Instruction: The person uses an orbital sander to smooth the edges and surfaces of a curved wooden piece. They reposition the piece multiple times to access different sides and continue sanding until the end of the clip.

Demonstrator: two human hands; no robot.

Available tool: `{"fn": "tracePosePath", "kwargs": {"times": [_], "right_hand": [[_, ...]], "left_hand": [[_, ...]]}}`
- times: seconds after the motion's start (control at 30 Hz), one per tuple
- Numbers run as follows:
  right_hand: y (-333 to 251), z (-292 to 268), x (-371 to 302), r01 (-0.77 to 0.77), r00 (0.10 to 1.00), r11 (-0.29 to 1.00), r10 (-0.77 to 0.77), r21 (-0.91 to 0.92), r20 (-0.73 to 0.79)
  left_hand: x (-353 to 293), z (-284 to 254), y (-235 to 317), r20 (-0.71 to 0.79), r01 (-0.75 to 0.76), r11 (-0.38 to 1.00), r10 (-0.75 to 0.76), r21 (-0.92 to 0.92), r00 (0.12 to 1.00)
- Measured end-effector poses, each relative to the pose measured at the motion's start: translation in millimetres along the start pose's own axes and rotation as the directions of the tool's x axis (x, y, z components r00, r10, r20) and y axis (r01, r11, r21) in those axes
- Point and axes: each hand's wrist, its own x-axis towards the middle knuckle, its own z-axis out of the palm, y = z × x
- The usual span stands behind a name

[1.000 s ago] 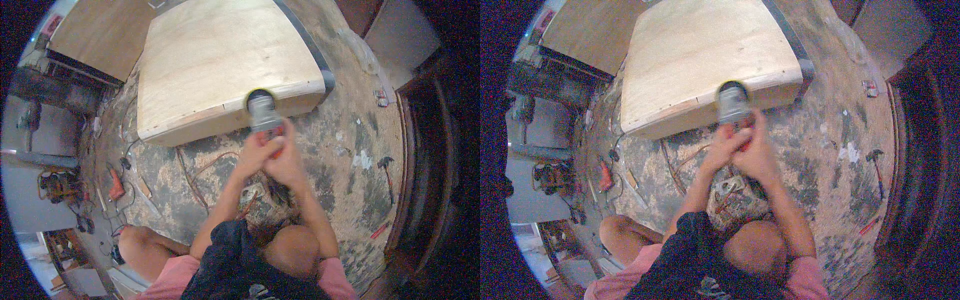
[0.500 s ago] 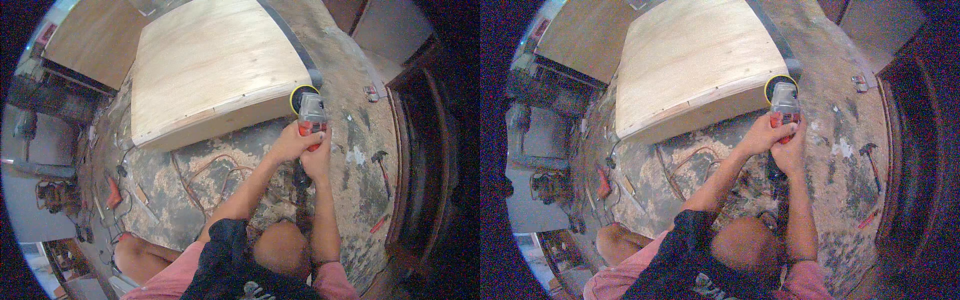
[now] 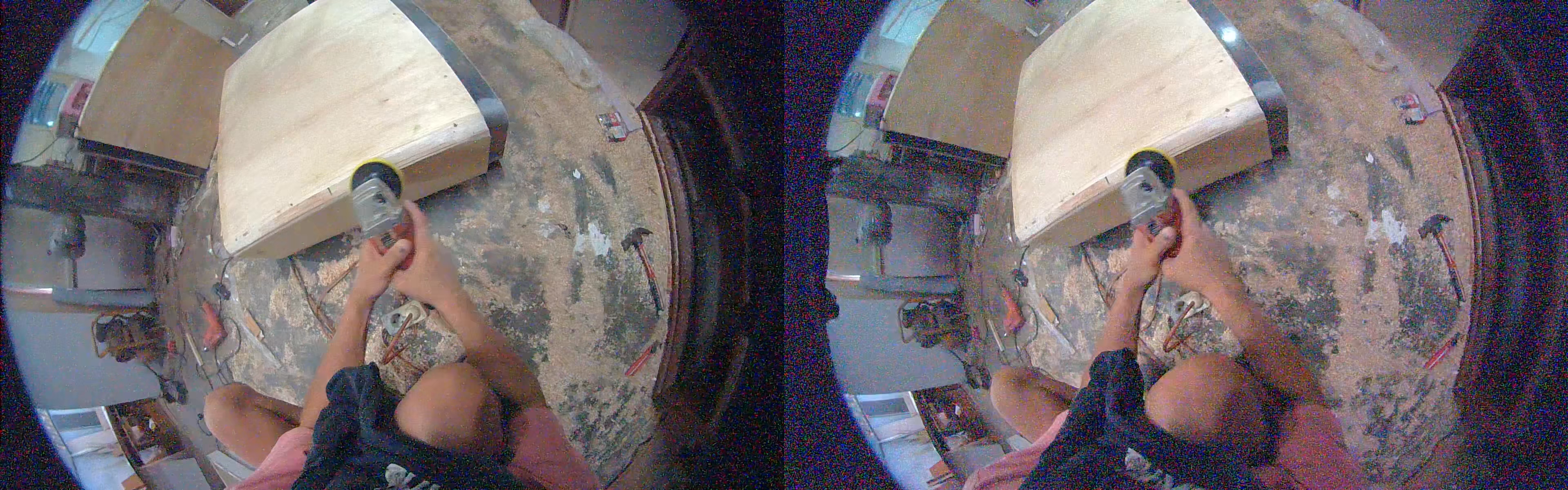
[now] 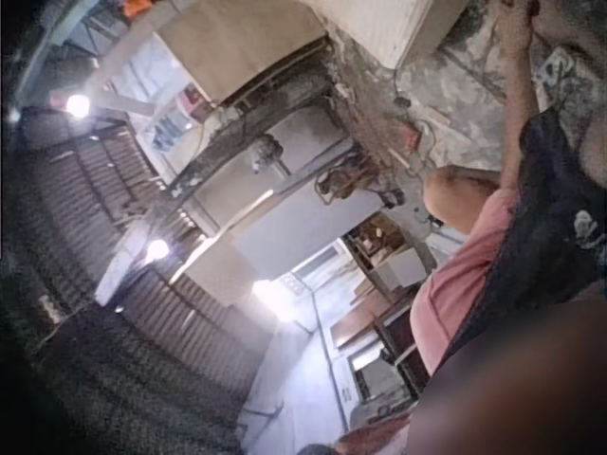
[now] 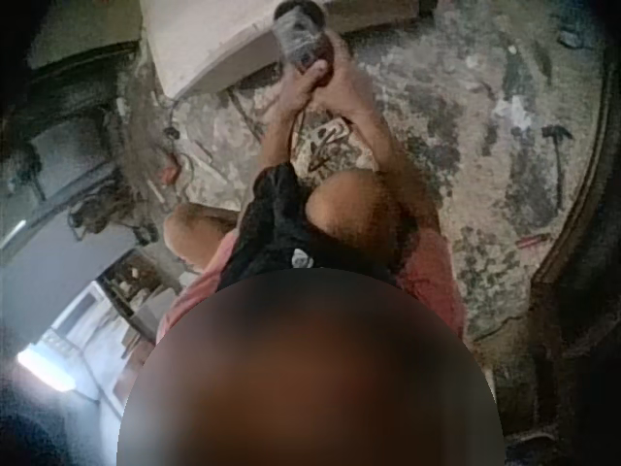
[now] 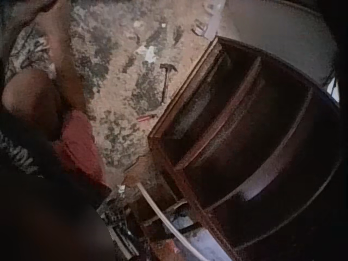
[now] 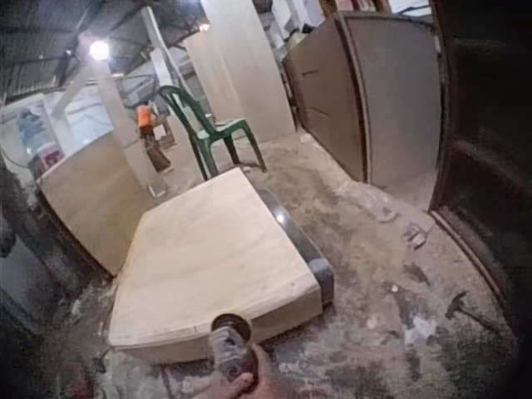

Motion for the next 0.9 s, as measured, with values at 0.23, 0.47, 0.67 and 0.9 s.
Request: {"fn": "tracePosePath", "kwargs": {"times": [0.23, 0.47, 0.67, 0.9], "right_hand": [[72.6, -98.6, 5.1, 0.021, 0.903, 0.989, 0.043, 0.144, -0.428], [45.0, -126.9, -13.4, 0.007, 0.919, 0.991, 0.046, 0.133, -0.390], [4.1, -97.3, 16.0, 0.072, 0.981, 0.997, -0.070, 0.001, -0.181], [-38.6, -33.1, -11.9, -0.106, 0.992, 0.978, 0.092, -0.182, -0.082]], "left_hand": [[82.8, 138.3, -8.7, 0.327, 0.022, 0.994, -0.057, 0.109, 0.943], [65.8, 152.3, 40.9, 0.250, -0.105, 0.968, 0.047, 0.227, 0.967], [60.9, 86.1, 67.7, 0.267, -0.049, 0.990, 0.013, 0.131, 0.964], [27.3, 14.0, 49.6, 0.338, -0.008, 1.000, 0.002, 0.015, 0.941]]}}
